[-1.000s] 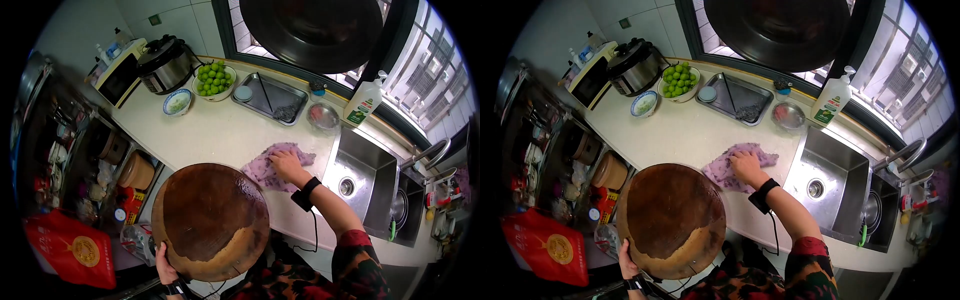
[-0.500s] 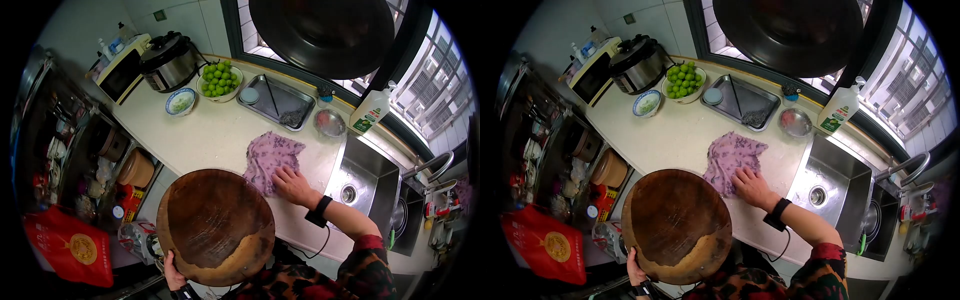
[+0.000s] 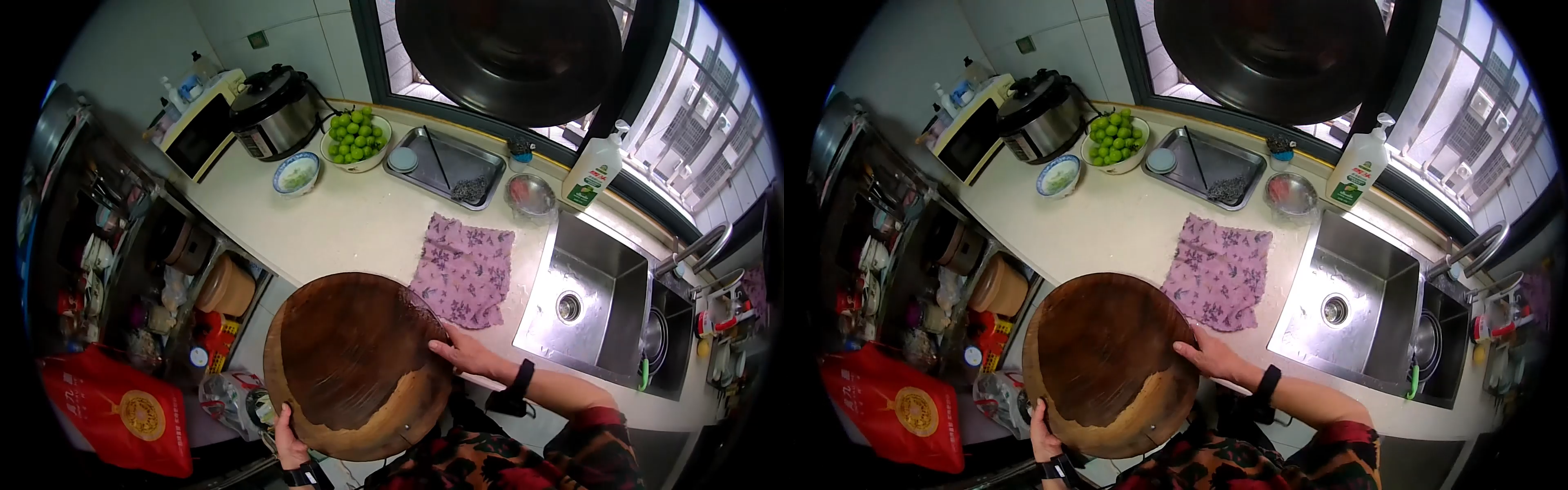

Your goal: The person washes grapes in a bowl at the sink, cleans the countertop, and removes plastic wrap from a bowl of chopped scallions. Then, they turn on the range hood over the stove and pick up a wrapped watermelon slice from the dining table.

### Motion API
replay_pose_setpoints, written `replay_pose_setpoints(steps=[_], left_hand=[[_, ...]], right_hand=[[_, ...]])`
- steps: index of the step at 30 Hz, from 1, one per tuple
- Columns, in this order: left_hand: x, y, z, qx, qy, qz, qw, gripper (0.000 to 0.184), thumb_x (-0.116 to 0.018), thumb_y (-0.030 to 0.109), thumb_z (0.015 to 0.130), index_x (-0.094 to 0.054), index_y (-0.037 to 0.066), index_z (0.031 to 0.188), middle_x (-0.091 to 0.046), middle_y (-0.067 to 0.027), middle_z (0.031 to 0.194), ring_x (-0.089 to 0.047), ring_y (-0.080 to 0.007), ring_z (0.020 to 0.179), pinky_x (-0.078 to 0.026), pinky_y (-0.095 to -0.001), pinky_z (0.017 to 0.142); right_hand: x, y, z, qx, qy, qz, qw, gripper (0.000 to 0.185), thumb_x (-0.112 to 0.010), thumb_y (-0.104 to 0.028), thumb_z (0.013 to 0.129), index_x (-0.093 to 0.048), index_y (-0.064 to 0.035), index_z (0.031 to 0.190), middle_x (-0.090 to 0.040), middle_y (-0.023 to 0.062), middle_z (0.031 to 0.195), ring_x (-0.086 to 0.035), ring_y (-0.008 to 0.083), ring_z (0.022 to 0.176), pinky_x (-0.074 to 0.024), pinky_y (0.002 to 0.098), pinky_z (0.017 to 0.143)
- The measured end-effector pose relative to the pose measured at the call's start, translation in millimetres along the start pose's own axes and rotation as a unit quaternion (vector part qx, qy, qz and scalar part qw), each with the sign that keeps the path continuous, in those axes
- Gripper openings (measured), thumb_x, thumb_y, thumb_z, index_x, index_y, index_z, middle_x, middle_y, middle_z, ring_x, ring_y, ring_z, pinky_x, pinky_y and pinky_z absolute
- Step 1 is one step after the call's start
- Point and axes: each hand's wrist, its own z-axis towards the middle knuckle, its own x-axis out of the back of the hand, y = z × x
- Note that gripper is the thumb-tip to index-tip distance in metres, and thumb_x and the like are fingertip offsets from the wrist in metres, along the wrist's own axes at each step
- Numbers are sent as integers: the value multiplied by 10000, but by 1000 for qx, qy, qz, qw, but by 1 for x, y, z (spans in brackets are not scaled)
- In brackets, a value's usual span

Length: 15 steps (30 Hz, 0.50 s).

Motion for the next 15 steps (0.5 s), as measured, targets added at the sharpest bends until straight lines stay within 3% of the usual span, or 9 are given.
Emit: replay_pose_setpoints(steps=[1,3,6,10,12,15], left_hand=[[2,-1,1,-14,-2,14,1000,386,-555,197,818,-453,46,1159,-539,-72,1096,-529,-218,965,-439,-350,822],[-2,0,-4,-20,5,26,999,387,-531,226,837,-451,52,1173,-534,-69,1113,-528,-216,972,-433,-345,837],[-22,10,-16,49,-11,-36,998,366,-497,229,855,-454,36,1163,-529,-71,1116,-528,-205,971,-433,-328,836],[-52,22,-25,2,-45,-24,999,365,-523,228,837,-461,11,1124,-552,-85,1058,-556,-188,901,-464,-283,759],[-55,19,-10,-30,-28,48,998,339,-530,204,830,-470,13,1104,-561,-92,1029,-566,-179,877,-475,-270,724],[-100,12,-2,-26,-54,57,997,306,-547,166,816,-490,14,1076,-571,-85,1003,-570,-173,868,-474,-272,721]], right_hand=[[-13,-2,1,-34,-16,102,994,594,-549,-403,797,-352,19,1166,-529,205,1028,-516,295,968,-422,348,795],[-28,-11,1,-62,73,372,923,645,-585,-362,786,-303,32,1211,-516,189,1079,-491,221,1028,-404,305,839],[-19,-29,-10,-17,107,286,952,676,-627,-315,765,-284,43,1224,-521,155,1054,-497,175,983,-420,289,804],[-9,-35,-24,-73,112,287,948,609,-608,-221,790,-273,16,1240,-488,131,1092,-478,169,995,-414,298,834],[-20,5,-31,-46,185,320,928,671,-635,-310,755,-302,39,1222,-526,137,1025,-524,161,862,-433,273,750],[-2,25,-49,-23,253,341,905,610,-633,-248,762,-320,33,1204,-530,121,997,-520,155,860,-434,261,742]])
